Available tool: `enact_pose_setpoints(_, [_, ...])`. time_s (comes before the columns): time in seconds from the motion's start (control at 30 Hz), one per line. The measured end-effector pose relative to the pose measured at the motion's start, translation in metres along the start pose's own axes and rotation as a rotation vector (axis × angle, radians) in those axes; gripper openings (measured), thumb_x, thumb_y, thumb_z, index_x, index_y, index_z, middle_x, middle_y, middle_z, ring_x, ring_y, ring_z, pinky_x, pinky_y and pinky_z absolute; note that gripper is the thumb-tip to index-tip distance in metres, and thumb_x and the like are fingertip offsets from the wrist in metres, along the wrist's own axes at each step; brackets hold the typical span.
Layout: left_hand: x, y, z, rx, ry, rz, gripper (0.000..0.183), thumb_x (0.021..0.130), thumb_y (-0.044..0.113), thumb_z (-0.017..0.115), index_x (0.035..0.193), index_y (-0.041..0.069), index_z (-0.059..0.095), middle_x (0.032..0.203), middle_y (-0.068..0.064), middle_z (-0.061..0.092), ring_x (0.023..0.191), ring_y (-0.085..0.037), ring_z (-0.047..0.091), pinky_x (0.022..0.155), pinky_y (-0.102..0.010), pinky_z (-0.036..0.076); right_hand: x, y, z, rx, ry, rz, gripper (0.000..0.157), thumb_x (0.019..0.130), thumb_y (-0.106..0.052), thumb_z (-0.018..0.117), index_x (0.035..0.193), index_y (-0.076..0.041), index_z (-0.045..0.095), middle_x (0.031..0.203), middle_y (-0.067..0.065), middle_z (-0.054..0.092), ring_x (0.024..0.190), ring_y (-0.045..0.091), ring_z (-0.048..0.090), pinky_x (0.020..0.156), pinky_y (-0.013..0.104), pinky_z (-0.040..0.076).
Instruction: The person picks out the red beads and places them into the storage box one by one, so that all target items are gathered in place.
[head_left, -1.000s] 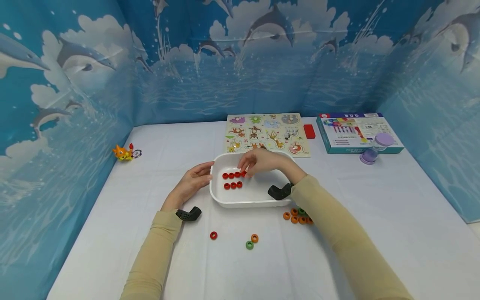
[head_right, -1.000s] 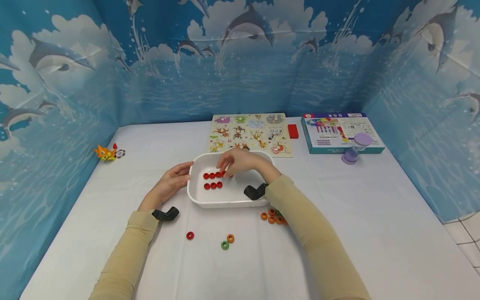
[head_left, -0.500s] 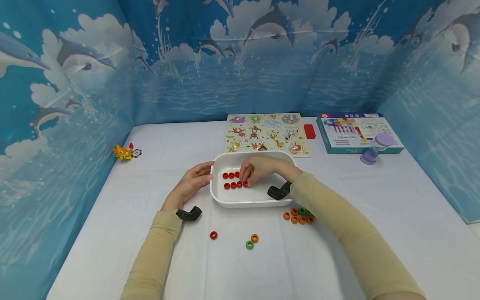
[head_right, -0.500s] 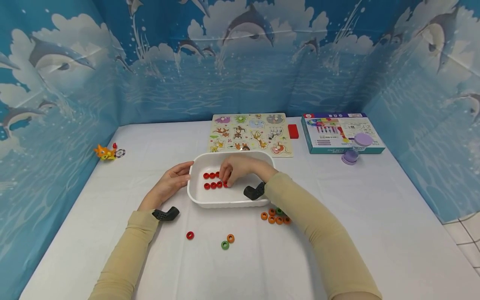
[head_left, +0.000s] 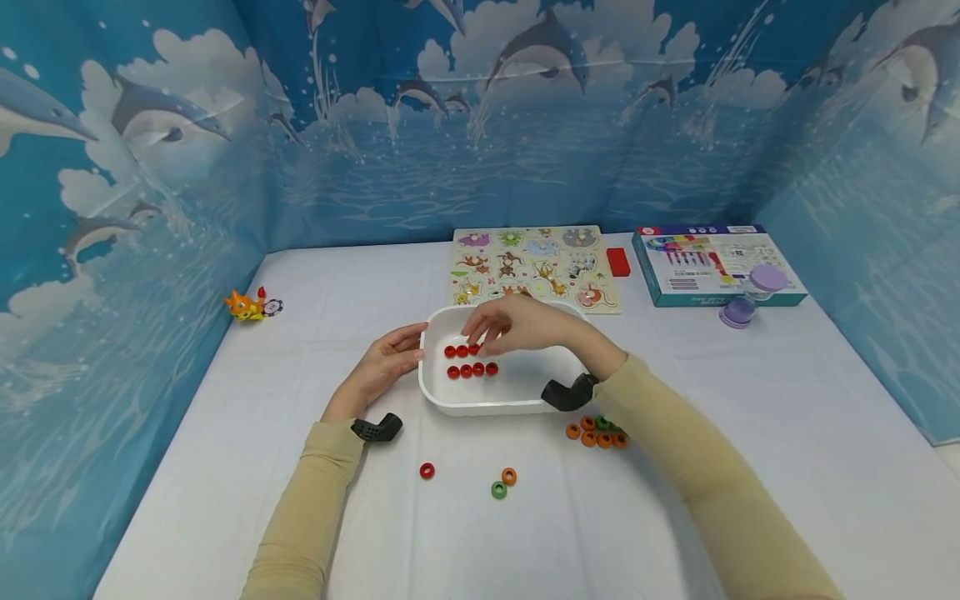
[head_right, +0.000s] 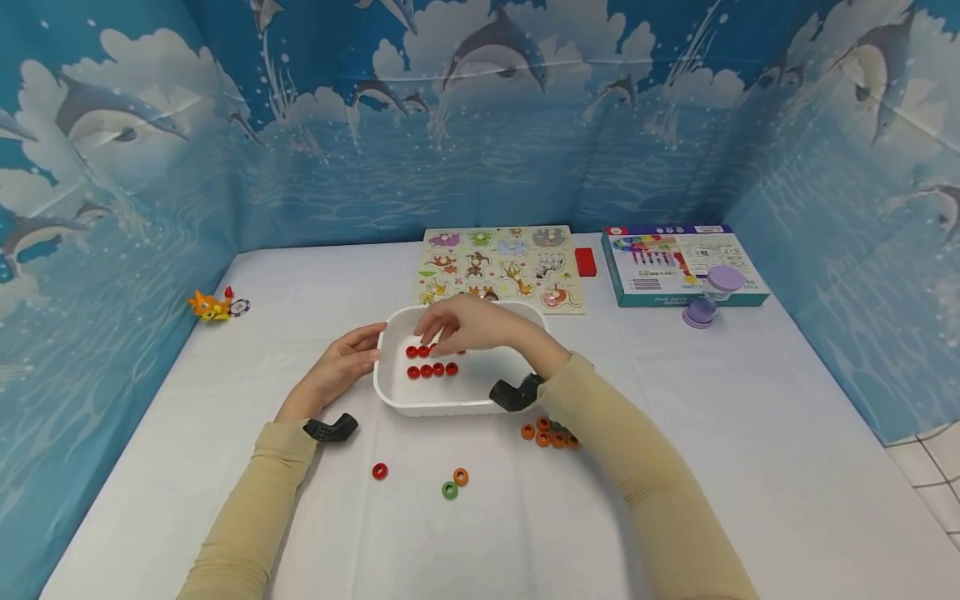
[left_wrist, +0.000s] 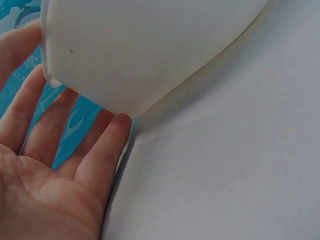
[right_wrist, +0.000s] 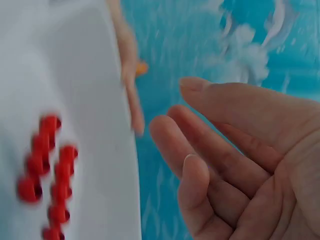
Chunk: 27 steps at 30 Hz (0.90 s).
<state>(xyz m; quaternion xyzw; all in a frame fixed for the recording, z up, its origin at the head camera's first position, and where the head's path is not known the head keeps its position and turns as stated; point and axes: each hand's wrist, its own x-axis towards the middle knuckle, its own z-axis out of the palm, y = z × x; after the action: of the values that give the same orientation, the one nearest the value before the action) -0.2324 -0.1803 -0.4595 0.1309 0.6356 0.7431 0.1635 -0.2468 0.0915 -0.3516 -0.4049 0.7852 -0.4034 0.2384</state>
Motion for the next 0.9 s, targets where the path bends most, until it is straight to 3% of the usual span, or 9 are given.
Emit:
enact_pose_setpoints(0.2, [0.000, -0.001, -0.001, -0.007, -0.010, 0.011, 0.051, 0.084, 0.006, 0.061, 0.131, 0.006, 0.043, 0.132, -0.017, 0.041, 0.114, -0.021, 0.047, 0.089, -0.031, 0.043, -0.015, -0.029, 0.052, 0.053, -0.023, -0.136, 0.029, 0.080, -0.019, 0.068, 0.106, -0.009, 0.061, 0.096, -0.003, 0.063, 0.085, 0.009, 0.059, 0.070, 0.028, 0.049])
enact_pose_setpoints(0.33, [0.000, -0.001, -0.002, -0.020, -0.018, 0.013, 0.050, 0.084, 0.005, 0.060, 0.131, 0.005, 0.043, 0.133, -0.018, 0.041, 0.114, -0.022, 0.047, 0.089, -0.031, 0.044, -0.016, -0.030, 0.091, 0.060, -0.085, -0.164, 0.026, 0.080, -0.021, 0.068, 0.104, -0.013, 0.062, 0.096, -0.007, 0.062, 0.088, 0.010, 0.059, 0.071, 0.024, 0.049])
enact_pose_setpoints(0.43, [0.000, -0.001, -0.002, -0.029, -0.015, 0.007, 0.049, 0.084, 0.006, 0.061, 0.130, 0.007, 0.044, 0.133, -0.017, 0.041, 0.114, -0.022, 0.047, 0.089, -0.032, 0.044, -0.014, -0.025, 0.114, 0.002, -0.102, -0.164, 0.028, 0.080, -0.023, 0.068, 0.106, -0.013, 0.061, 0.099, -0.006, 0.062, 0.092, 0.009, 0.058, 0.073, 0.020, 0.048])
enact_pose_setpoints(0.67, [0.000, -0.001, -0.001, -0.026, -0.001, -0.006, 0.050, 0.083, 0.007, 0.062, 0.130, 0.008, 0.045, 0.133, -0.016, 0.041, 0.115, -0.022, 0.046, 0.090, -0.032, 0.043, -0.002, -0.002, 0.141, -0.133, -0.070, -0.160, 0.031, 0.077, -0.026, 0.071, 0.105, -0.017, 0.062, 0.092, -0.010, 0.060, 0.085, 0.004, 0.054, 0.069, 0.015, 0.046])
enact_pose_setpoints(0.9, [0.000, -0.002, -0.003, -0.030, -0.011, 0.003, 0.048, 0.085, 0.002, 0.058, 0.130, 0.006, 0.044, 0.132, -0.016, 0.042, 0.114, -0.023, 0.047, 0.090, -0.032, 0.043, 0.005, 0.010, 0.152, -0.151, -0.025, -0.176, 0.025, 0.076, -0.027, 0.072, 0.099, -0.025, 0.064, 0.085, -0.016, 0.059, 0.080, 0.002, 0.052, 0.062, 0.013, 0.044])
